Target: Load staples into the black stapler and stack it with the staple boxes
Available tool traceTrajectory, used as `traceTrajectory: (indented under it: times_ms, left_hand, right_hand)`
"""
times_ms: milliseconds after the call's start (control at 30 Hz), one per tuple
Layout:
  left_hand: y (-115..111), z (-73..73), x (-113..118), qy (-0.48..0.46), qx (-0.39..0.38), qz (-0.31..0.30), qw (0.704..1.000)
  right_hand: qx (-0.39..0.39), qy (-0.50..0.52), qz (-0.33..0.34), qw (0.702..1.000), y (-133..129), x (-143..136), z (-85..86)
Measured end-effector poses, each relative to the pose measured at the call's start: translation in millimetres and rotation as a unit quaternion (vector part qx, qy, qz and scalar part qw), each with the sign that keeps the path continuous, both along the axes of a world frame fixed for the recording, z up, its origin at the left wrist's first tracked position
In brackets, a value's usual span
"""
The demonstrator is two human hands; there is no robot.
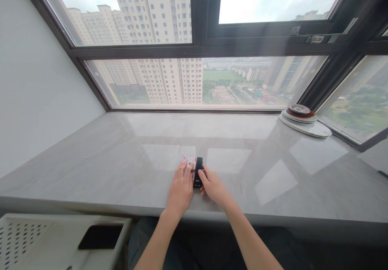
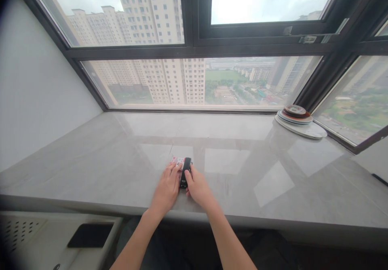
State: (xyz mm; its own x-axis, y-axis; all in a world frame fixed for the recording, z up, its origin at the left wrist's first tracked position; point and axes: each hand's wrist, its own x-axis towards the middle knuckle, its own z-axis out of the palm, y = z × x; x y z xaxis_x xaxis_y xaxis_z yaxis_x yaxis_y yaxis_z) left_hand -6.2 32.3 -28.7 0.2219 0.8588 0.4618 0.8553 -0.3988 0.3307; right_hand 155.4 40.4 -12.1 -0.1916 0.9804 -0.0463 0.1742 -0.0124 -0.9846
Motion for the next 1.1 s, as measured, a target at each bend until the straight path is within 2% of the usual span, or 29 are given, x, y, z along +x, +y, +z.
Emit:
traceTrajectory:
  times_ms: [200, 300, 400, 500, 633, 767, 833, 867, 933, 967, 1033, 1100]
  left_hand:
    - [14.0, -0.6, -76.6, 0.01, 0.014, 0.019, 1.0]
    - [24.6, 1.5, -103.0, 0.018, 0.023, 0.029, 0.999]
    - [29.5, 2.2, -112.1, 0.021, 0.016, 0.045, 0.999]
    - [29.3, 1.8, -111.0, 0.016, -0.002, 0.081, 0.997]
    - [22.5, 10.0, -109.1, -0.048, -0.003, 0.134, 0.99]
    - [4.5, 30.4, -94.2, -0.127, 0.073, 0.174, 0.974]
    - [-5.3, 37.8, -72.0, -0.126, 0.09, 0.134, 0.979]
    - [-8.9, 39.2, -57.2, -0.11, 0.079, 0.091, 0.987]
    - [-12.4, 36.6, -24.3, -0.043, 0.023, -0.013, 0.999]
    - [-12.4, 32.9, -8.1, -0.008, -0.001, -0.045, 0.999]
    - [-10.1, 22.6, 18.6, 0.048, -0.024, -0.058, 0.997]
    - [-7.3, 12.1, 34.5, 0.079, -0.031, -0.043, 0.995]
  right_hand:
    - [0.009, -0.004, 0.074, 0.997, 18.6, -70.7, -0.3]
    - [0.015, -0.013, 0.078, 0.997, 30.7, -93.7, 4.2]
    - [0.025, -0.011, 0.069, 0.997, 37.6, -104.4, 7.5]
    - [0.03, -0.005, 0.06, 0.998, 39.4, -108.0, 7.0]
    - [0.025, 0.01, 0.038, 0.999, 38.5, -106.2, 1.2]
    - [0.049, 0.025, -0.075, 0.996, 32.2, -75.2, -5.9]
    - [0.097, -0.008, -0.119, 0.988, 25.4, -42.9, -7.8]
    - [0.12, -0.037, -0.125, 0.984, 20.9, -23.7, -8.3]
    - [0.163, -0.127, -0.128, 0.97, 9.8, 16.6, -8.7]
    - [0.182, -0.189, -0.127, 0.957, 3.4, 35.6, -9.1]
    - [0.196, -0.332, -0.114, 0.916, -10.3, 66.6, -10.9]
    - [0.182, -0.457, -0.09, 0.866, -23.6, 84.6, -14.1]
